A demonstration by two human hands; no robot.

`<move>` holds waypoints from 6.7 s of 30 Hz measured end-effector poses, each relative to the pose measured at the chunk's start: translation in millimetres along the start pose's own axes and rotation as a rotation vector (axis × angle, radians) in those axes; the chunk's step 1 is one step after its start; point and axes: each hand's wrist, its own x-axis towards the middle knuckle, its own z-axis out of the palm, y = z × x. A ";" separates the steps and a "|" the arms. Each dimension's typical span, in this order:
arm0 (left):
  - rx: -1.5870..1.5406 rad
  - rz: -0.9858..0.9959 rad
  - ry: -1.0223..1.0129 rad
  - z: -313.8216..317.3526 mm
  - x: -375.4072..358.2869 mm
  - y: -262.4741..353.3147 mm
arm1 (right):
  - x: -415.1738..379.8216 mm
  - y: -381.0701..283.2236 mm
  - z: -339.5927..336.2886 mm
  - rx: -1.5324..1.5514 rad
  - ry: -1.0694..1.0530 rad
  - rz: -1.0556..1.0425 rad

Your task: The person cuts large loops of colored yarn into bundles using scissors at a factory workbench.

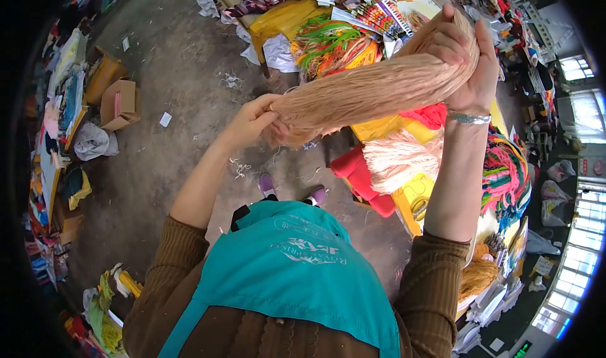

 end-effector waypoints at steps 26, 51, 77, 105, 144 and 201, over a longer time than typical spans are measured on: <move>0.342 0.027 0.878 -127.4 -78.0 -26.2 | -42.6 34.5 10.5 -0.110 -0.048 0.199; -0.202 -0.248 0.141 22.1 20.0 -91.3 | -105.9 26.6 68.6 -0.135 -0.133 0.042; 0.424 0.173 -0.375 45.1 50.9 41.2 | -103.6 175.8 17.3 0.211 0.077 0.726; 0.416 -0.189 -0.623 18.3 -86.7 59.2 | 34.9 217.0 81.5 -0.840 -0.528 1.306; -0.212 -0.940 0.172 -41.9 -277.4 35.8 | 41.7 419.2 112.7 -1.659 -1.490 -0.155; 1.324 0.008 -0.608 59.6 66.4 -94.3 | -144.6 247.0 -64.1 -1.420 1.073 0.050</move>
